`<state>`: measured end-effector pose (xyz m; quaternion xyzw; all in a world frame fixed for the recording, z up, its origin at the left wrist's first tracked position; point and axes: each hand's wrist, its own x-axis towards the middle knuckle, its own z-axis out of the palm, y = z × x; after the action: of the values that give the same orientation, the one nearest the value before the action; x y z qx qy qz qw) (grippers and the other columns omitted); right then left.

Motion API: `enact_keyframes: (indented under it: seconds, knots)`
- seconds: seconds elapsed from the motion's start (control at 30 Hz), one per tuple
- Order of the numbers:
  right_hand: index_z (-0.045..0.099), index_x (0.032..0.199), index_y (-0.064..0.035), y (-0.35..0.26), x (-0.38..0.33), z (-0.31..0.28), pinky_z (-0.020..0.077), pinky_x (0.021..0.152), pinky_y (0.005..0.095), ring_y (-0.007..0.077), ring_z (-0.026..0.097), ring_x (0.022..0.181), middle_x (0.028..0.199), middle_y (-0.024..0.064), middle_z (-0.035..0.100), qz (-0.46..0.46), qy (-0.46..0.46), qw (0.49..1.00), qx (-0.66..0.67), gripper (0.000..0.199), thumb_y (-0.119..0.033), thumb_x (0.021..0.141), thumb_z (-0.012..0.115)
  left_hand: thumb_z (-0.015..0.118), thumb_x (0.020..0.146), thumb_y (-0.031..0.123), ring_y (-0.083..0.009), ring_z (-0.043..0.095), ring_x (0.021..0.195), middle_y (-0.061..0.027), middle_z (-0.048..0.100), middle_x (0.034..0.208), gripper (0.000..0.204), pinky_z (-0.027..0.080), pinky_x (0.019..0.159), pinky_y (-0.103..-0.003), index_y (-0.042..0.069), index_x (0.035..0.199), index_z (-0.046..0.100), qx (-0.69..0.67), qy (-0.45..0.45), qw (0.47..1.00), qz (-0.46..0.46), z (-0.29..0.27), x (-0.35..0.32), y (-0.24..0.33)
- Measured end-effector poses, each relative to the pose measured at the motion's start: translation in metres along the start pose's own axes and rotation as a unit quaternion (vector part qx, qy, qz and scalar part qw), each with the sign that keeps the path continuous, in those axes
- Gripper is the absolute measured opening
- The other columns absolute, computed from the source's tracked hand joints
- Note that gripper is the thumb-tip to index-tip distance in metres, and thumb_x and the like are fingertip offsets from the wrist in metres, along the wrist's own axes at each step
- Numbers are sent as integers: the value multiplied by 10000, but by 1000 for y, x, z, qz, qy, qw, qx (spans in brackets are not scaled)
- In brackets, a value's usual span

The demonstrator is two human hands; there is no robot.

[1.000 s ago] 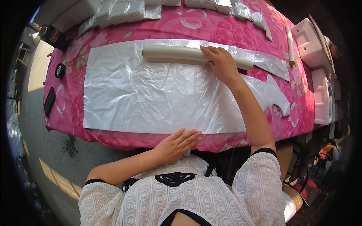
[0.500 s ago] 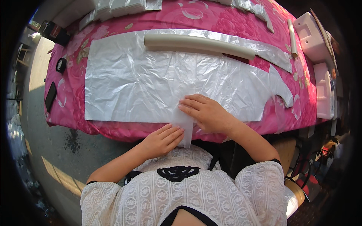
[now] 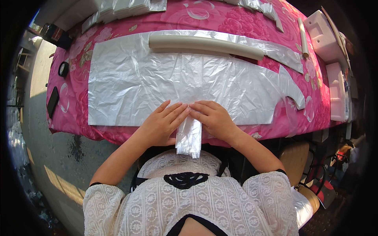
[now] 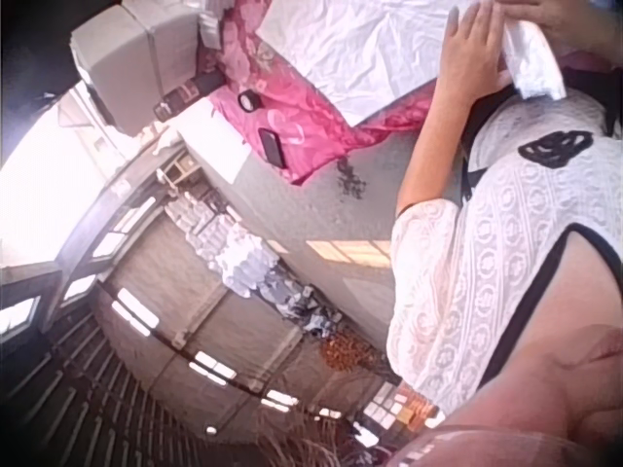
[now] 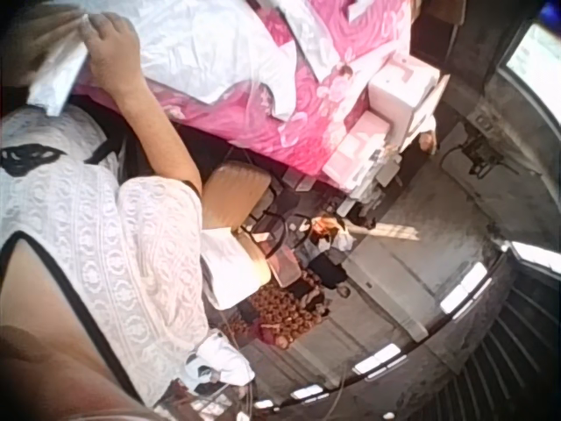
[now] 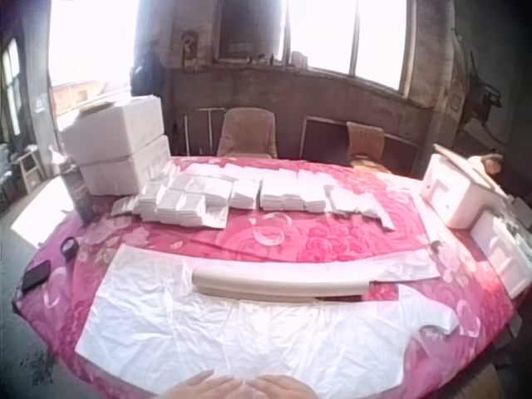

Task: The person wraps small rectangular items in clear plastic film on a pink tablecloth. They unroll the film, place an item on it, fold the film around the item, and set the wrapped unit aside. The process repeats with multiple items.

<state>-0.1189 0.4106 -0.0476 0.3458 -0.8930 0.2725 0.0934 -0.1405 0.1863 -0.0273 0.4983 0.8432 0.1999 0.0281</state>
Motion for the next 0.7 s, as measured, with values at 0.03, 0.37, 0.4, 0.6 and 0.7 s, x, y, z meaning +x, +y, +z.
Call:
enact_keyframes:
  seconds: [0.03,0.37,0.4,0.6,0.7]
  knots:
    - [606,1035,-65,0,0,-1,448,864,367,259,548,1011,1100,88,581,3,3,1000,2,365,-55,670,591,672,619,264,-250,444,1203,-127,472,1288,707,285,1046,-419,20,1247,457,-2,-14,1000,-12,1,0,-3]
    - [668,867,-26,13,27,-18,480,596,320,221,600,610,687,107,634,272,-3,948,166,177,-163,767,616,540,799,272,-341,586,845,-170,616,910,531,436,803,-408,-31,1227,457,-243,62,948,-194,-3,21,-11]
    - [668,846,-16,15,35,-22,476,584,316,221,602,598,668,112,631,343,-36,921,181,187,-181,782,610,511,838,258,-345,557,952,-193,582,1045,547,417,855,-414,-36,1283,388,-345,82,898,-259,-8,27,-5]
    - [645,723,29,30,58,-27,466,527,279,152,595,499,580,99,608,474,-127,832,260,272,-225,810,601,507,857,255,-338,336,1265,-206,320,1384,609,281,1029,-412,-43,1340,286,5,91,992,-87,15,30,-5]
    - [632,703,18,37,56,-24,463,512,271,133,577,475,564,77,597,486,-122,819,281,263,-223,806,612,517,846,245,-326,305,1294,-202,330,1382,611,247,1053,-421,-40,1338,295,44,52,990,-125,30,36,-4]
